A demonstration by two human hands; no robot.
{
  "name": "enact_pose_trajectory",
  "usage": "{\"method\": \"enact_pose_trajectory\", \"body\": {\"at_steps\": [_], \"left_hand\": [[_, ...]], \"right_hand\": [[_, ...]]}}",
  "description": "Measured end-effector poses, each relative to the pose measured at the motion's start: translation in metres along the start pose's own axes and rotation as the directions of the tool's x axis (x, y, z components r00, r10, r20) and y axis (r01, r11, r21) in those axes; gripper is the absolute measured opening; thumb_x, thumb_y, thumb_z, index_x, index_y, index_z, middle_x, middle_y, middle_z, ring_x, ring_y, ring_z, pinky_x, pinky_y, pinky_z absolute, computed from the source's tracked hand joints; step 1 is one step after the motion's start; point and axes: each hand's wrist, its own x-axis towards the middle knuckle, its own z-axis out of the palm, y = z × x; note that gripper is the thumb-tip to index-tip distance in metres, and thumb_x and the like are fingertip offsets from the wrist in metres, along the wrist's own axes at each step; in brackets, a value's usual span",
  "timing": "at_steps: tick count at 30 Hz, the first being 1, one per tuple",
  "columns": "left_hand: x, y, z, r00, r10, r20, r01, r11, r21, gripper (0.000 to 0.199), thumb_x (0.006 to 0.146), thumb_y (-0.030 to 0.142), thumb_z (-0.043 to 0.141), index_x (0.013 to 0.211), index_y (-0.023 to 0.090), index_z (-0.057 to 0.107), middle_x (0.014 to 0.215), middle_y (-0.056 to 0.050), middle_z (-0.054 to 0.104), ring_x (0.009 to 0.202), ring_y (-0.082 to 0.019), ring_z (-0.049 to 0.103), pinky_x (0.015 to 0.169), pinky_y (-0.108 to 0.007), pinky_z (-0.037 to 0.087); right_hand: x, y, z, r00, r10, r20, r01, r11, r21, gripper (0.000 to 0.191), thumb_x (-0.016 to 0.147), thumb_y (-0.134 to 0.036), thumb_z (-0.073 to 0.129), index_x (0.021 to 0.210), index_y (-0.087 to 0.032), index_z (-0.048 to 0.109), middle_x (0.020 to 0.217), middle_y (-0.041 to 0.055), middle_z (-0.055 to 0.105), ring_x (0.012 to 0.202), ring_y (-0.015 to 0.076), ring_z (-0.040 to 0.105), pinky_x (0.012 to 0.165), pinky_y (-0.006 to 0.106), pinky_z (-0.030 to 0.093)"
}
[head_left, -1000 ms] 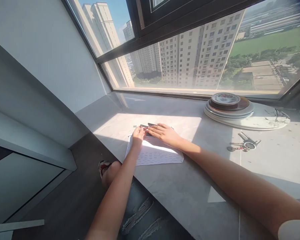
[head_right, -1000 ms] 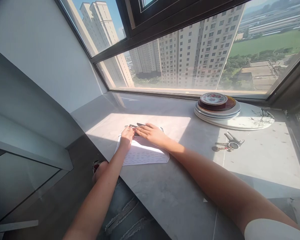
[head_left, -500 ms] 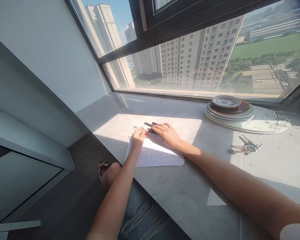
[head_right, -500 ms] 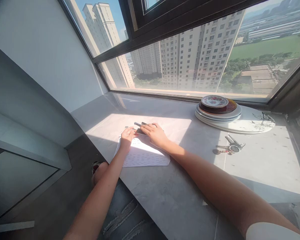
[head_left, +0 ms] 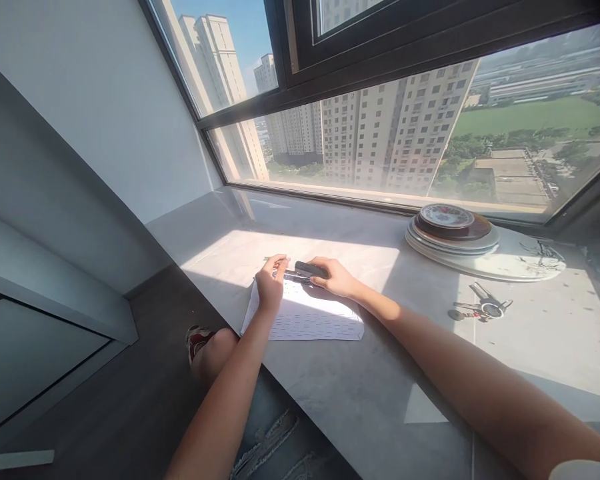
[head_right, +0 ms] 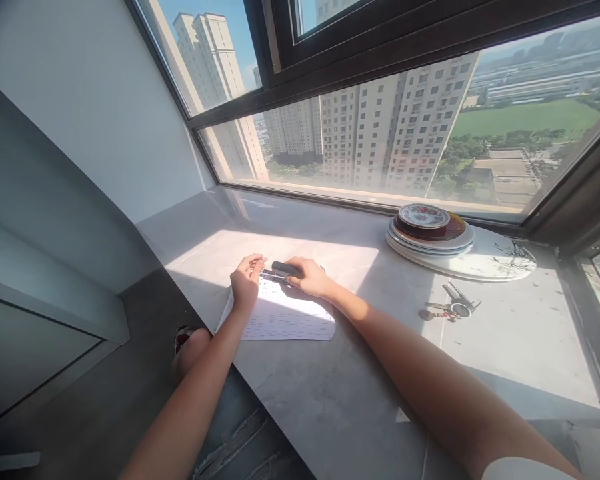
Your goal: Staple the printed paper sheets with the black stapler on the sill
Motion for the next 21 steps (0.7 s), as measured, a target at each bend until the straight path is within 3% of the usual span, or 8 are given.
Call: {"method": "enact_pose_trajectory", "body": {"at_steps": [3,5,8,12,15,18,21], "left_hand": [[-0.003,0.002,0.002,0.993,0.008,0.120,-0.009,1.000,0.008,0.017,0.103,0.035,0.067,0.112,0.023,0.076,0.104,-0.009,0.083,0.098,-0.026,0.079,0.098,-0.040,0.059],[-0.004,0.004,0.003,0.986,0.002,0.165,0.001,1.000,-0.016,0.015,0.102,0.035,0.070,0.110,0.022,0.073,0.097,-0.008,0.082,0.092,-0.025,0.079,0.092,-0.038,0.060],[-0.006,0.006,0.003,0.978,-0.009,0.207,0.006,1.000,0.013,0.014,0.100,0.032,0.072,0.108,0.023,0.065,0.088,-0.005,0.079,0.087,-0.024,0.080,0.084,-0.034,0.059],[-0.008,0.007,0.003,0.959,0.005,0.285,-0.024,0.998,0.063,0.014,0.099,0.027,0.071,0.108,0.023,0.061,0.086,-0.002,0.078,0.084,-0.023,0.080,0.077,-0.031,0.057],[-0.008,0.006,0.003,0.950,0.020,0.310,-0.038,0.998,0.053,0.011,0.100,0.027,0.069,0.106,0.023,0.062,0.091,-0.001,0.077,0.082,-0.021,0.079,0.075,-0.030,0.057],[-0.007,0.005,0.003,0.947,0.022,0.320,-0.042,0.997,0.058,0.009,0.101,0.028,0.068,0.107,0.023,0.064,0.095,-0.002,0.078,0.084,-0.020,0.079,0.073,-0.028,0.056],[-0.008,0.005,0.002,0.935,0.027,0.355,-0.047,0.998,0.047,0.010,0.102,0.030,0.068,0.108,0.023,0.064,0.093,-0.002,0.077,0.085,-0.020,0.079,0.076,-0.029,0.057]], "right_hand": [[-0.003,-0.005,0.000,0.982,-0.140,-0.128,0.122,0.983,-0.139,0.031,0.104,-0.039,0.067,0.131,-0.024,0.071,0.131,0.0138,0.074,0.121,0.0338,0.065,0.108,0.056,0.052],[-0.004,-0.008,0.001,0.954,-0.278,-0.108,0.249,0.941,-0.229,0.034,0.108,-0.041,0.064,0.138,-0.026,0.067,0.136,0.0147,0.071,0.123,0.0331,0.064,0.109,0.054,0.051],[-0.006,-0.009,0.005,0.896,-0.444,-0.004,0.416,0.843,-0.340,0.025,0.114,-0.032,0.055,0.135,-0.026,0.067,0.124,0.0114,0.075,0.107,0.0274,0.067,0.096,0.047,0.053],[-0.006,-0.007,0.008,0.857,-0.513,-0.057,0.439,0.783,-0.441,0.019,0.116,-0.023,0.051,0.113,-0.025,0.070,0.101,0.0056,0.077,0.087,0.0225,0.064,0.080,0.041,0.049],[-0.004,-0.008,0.005,0.856,-0.513,-0.066,0.451,0.802,-0.392,0.019,0.115,-0.023,0.052,0.107,-0.025,0.070,0.095,0.0051,0.075,0.086,0.0223,0.064,0.078,0.040,0.049],[-0.003,-0.011,0.002,0.872,-0.486,-0.055,0.462,0.856,-0.232,0.015,0.114,-0.027,0.056,0.109,-0.026,0.070,0.105,0.0074,0.078,0.096,0.0242,0.068,0.086,0.043,0.053],[-0.003,-0.019,0.003,0.899,-0.431,-0.081,0.425,0.901,-0.083,0.011,0.112,-0.032,0.061,0.109,-0.027,0.071,0.103,0.0064,0.078,0.095,0.0239,0.068,0.086,0.042,0.056]]}}
